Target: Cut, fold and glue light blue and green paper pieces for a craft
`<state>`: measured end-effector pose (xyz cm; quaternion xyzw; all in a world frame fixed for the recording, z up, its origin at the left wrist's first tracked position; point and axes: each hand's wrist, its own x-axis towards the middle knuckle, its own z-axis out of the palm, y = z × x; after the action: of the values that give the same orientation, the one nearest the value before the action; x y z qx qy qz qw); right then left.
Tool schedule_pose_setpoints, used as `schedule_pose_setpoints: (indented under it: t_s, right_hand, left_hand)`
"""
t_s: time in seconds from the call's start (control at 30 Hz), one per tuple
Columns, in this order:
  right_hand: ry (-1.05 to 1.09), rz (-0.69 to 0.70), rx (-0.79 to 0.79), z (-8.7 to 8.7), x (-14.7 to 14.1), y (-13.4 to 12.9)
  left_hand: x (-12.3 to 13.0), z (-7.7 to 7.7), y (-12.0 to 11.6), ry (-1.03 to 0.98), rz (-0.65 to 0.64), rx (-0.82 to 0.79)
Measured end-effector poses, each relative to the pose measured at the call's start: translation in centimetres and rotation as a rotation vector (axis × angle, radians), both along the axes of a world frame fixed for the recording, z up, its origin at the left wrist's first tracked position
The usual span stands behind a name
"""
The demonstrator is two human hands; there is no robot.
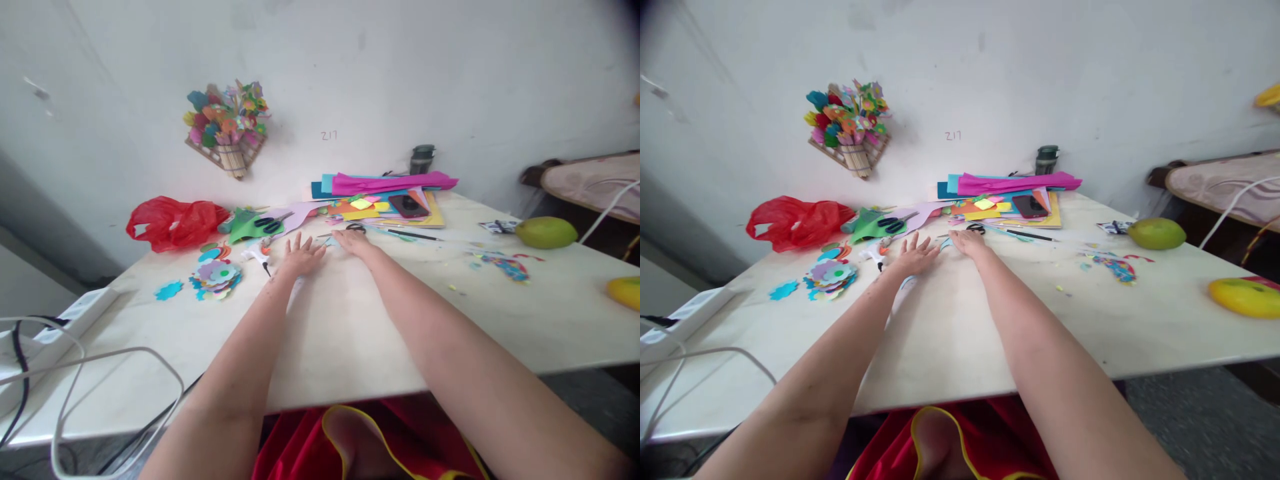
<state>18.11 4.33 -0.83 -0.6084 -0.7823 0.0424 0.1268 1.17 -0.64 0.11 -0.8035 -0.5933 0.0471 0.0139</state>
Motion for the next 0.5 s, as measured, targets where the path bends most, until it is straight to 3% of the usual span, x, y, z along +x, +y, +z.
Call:
schedule_pose_setpoints:
  t_s: [0.3,0.5]
  right_hand:
    - [-0.001,0.059,0.016,-0.3,-0.8,0.2]
    - [0.005,0.017,0.023,-0.9,-1.0,0.7]
  left_hand:
    - [-0.1,0.0,0.9,-0.073,0.070,-0.016]
    - [-1.0,0.4,0.8,-0.128,0.099,-0.053]
